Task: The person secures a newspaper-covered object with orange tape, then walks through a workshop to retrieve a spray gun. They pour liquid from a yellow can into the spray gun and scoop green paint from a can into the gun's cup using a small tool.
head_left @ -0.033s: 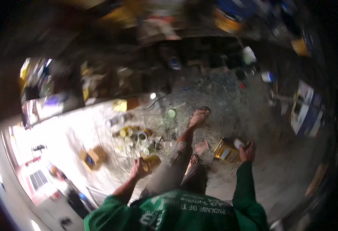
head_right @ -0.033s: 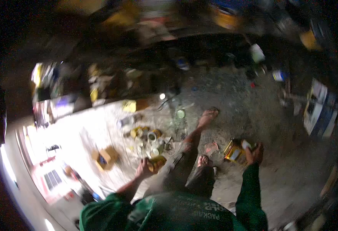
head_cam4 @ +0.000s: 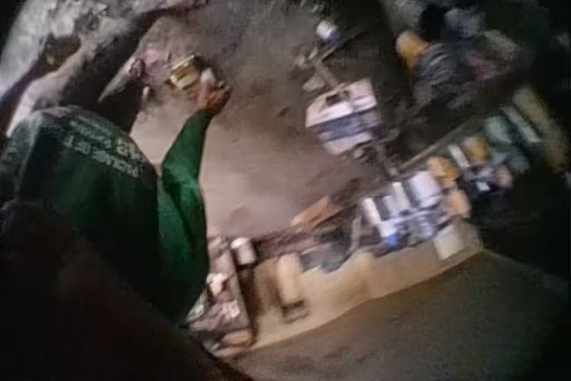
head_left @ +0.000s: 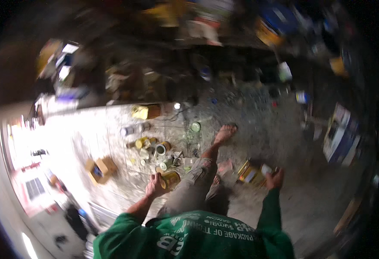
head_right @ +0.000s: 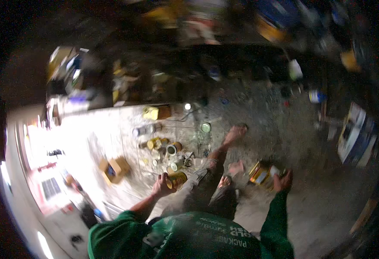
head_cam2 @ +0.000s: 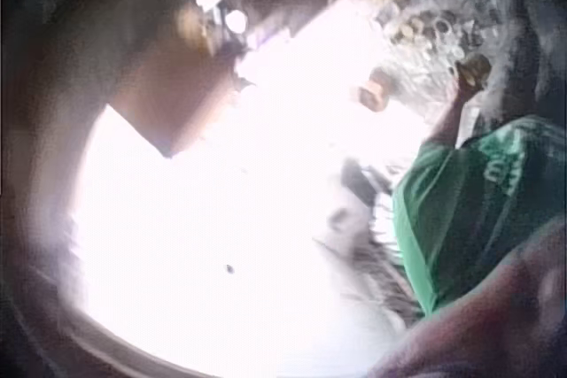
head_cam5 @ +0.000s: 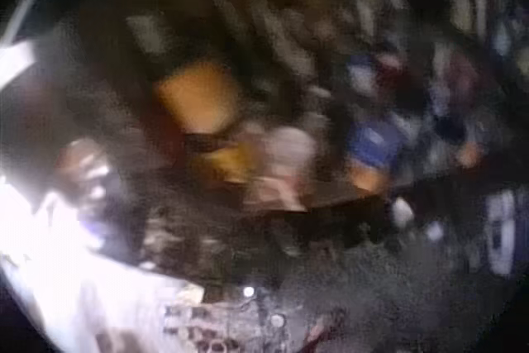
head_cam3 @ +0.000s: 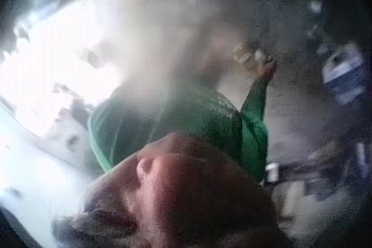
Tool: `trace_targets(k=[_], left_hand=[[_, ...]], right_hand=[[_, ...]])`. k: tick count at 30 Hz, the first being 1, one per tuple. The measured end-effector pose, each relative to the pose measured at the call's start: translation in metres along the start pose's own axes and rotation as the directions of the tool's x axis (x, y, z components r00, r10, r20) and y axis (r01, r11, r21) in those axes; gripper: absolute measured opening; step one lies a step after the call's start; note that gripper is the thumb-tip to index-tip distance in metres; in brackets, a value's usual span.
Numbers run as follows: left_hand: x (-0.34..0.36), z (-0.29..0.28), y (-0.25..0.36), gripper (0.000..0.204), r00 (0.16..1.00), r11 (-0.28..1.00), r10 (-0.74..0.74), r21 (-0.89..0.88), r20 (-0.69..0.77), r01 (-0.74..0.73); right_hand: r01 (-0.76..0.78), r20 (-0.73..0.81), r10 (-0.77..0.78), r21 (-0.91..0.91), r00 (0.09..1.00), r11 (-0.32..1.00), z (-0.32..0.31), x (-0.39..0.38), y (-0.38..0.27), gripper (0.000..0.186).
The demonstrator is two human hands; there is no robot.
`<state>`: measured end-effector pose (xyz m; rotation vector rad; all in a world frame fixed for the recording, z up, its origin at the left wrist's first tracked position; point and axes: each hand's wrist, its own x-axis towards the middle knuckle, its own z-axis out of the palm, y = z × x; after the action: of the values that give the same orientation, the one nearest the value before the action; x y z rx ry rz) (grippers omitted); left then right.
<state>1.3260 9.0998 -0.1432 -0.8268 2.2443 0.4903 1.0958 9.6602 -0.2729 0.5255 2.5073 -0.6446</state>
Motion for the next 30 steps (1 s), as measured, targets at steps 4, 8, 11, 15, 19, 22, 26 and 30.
trace_targets(k=[4,8,11,15,19,22,26,30], left_hand=[[-0.099,0.030,-0.051,0.096,0.990,0.977,-0.133,-0.174,-0.038,0.124],[-0.196,0.066,-0.098,0.104,0.967,0.938,-0.236,-0.235,0.101,0.254],[-0.253,0.115,-0.143,0.109,0.937,0.903,-0.307,-0.261,0.168,0.342],[-0.332,0.147,-0.199,0.102,0.885,0.786,-0.420,-0.408,0.199,0.465],[-0.380,0.139,-0.273,0.114,0.778,0.655,-0.545,-0.420,0.312,0.628],[-0.391,0.158,-0.359,0.112,0.719,0.557,-0.616,-0.468,0.321,0.686],[-0.386,0.151,-0.474,0.106,0.637,0.451,-0.695,-0.489,0.333,0.747],[-0.365,0.164,-0.605,0.115,0.574,0.308,-0.694,-0.541,0.435,0.782]], right_hand=[[-0.033,0.208,0.073,-0.191,0.975,0.981,-0.030,-0.111,-0.011,0.073],[0.081,0.162,-0.057,-0.146,0.985,0.986,-0.037,-0.199,0.010,0.073],[0.019,0.183,0.021,-0.214,0.983,0.977,-0.032,-0.250,0.014,0.074],[0.047,0.290,0.048,-0.310,0.956,0.949,-0.017,-0.297,0.001,0.082],[0.052,0.269,0.028,-0.286,0.963,0.957,0.025,-0.330,-0.026,0.090],[0.118,0.155,-0.067,-0.348,0.986,0.930,0.063,-0.338,-0.046,0.075],[0.293,0.171,-0.241,-0.451,0.955,0.843,0.125,-0.392,-0.146,0.071],[0.486,0.192,-0.454,-0.486,0.870,0.727,0.186,-0.481,-0.279,0.070]])
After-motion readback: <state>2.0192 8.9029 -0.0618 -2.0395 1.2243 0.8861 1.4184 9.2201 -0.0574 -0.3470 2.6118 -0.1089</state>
